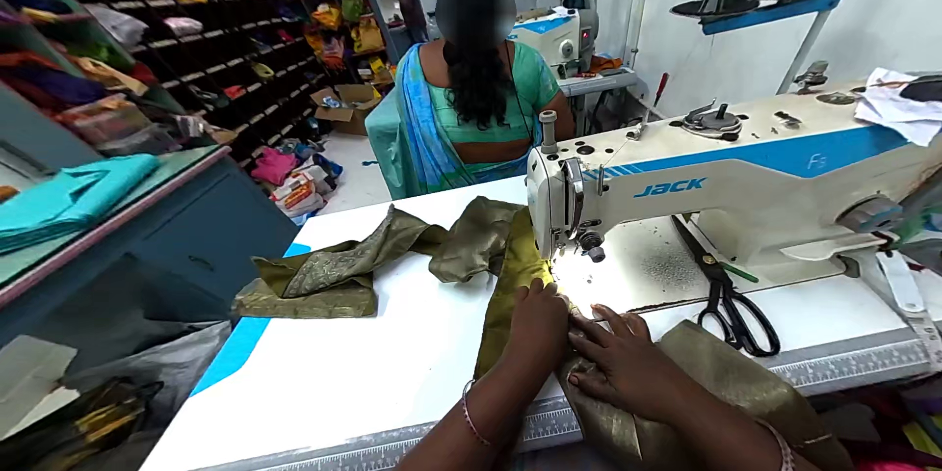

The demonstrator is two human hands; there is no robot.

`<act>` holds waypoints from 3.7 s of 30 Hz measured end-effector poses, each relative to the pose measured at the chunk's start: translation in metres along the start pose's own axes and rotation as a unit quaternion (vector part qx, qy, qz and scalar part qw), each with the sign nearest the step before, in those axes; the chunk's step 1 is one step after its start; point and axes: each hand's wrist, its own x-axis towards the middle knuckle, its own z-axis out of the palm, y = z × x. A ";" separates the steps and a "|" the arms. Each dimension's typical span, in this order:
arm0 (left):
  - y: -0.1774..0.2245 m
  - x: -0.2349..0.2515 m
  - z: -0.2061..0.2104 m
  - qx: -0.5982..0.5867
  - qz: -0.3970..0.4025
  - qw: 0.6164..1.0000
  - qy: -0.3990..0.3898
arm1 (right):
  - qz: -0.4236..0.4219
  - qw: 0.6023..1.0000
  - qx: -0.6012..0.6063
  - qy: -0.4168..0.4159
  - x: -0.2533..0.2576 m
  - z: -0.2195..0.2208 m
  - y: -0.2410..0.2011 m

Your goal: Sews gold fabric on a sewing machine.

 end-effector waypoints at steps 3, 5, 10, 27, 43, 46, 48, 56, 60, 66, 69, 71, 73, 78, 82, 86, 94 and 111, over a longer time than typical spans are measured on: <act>0.001 0.001 -0.004 0.000 -0.011 1.000 -0.024 | 0.011 1.000 0.001 -0.011 0.002 0.000 -0.006; 0.000 0.001 -0.007 -0.003 -0.010 0.999 -0.031 | 0.020 1.000 -0.001 -0.017 0.004 0.000 -0.009; -0.003 0.004 -0.009 -0.032 -0.013 0.998 -0.048 | 0.042 0.999 -0.002 -0.025 0.006 -0.002 -0.014; -0.017 0.001 -0.009 -0.127 -0.046 0.991 -0.016 | 0.039 0.999 0.036 -0.003 0.012 -0.013 -0.013; 0.001 0.001 0.001 -0.001 -0.018 1.000 -0.008 | 0.025 0.999 -0.009 -0.036 0.002 -0.003 -0.016; 0.000 0.000 0.001 -0.004 -0.020 1.000 -0.016 | 0.029 0.998 -0.011 -0.045 0.003 -0.003 -0.018; 0.001 0.000 0.001 -0.012 -0.027 0.999 -0.018 | 0.031 0.998 -0.011 -0.049 0.004 -0.004 -0.020; 0.013 -0.001 -0.001 -0.035 -0.072 0.995 -0.063 | 0.044 0.998 -0.005 -0.053 0.005 -0.004 -0.024; 0.009 -0.001 0.000 -0.057 -0.082 0.993 -0.055 | 0.052 0.998 -0.012 -0.046 0.007 -0.004 -0.024; 0.004 0.003 -0.002 -0.072 -0.080 0.993 -0.045 | 0.078 0.996 -0.018 -0.050 0.016 -0.006 -0.028; 0.002 0.007 -0.002 -0.080 -0.081 0.993 -0.039 | 0.091 0.995 -0.017 -0.042 0.020 -0.006 -0.029; -0.002 0.010 0.001 -0.099 -0.076 0.992 -0.035 | 0.093 0.995 -0.009 -0.031 0.021 -0.006 -0.029; -0.012 0.012 0.002 -0.137 -0.056 0.989 -0.024 | 0.077 0.997 0.006 -0.009 0.019 -0.005 -0.023; -0.032 0.007 -0.002 -0.118 -0.050 0.992 0.019 | 0.018 1.000 0.006 -0.007 0.005 -0.005 -0.001; -0.015 0.007 -0.004 -0.045 -0.032 0.998 -0.032 | 0.017 1.000 -0.017 0.019 0.004 0.005 -0.005; -0.002 0.006 -0.006 -0.024 -0.036 0.998 -0.035 | 0.021 1.000 -0.015 0.015 0.004 0.004 -0.008; -0.003 0.009 -0.007 -0.014 -0.039 0.998 -0.040 | 0.037 0.999 -0.011 0.013 0.005 0.004 -0.012; -0.004 0.019 -0.010 -0.029 -0.058 0.997 -0.047 | 0.103 0.995 -0.002 -0.007 0.028 -0.004 -0.032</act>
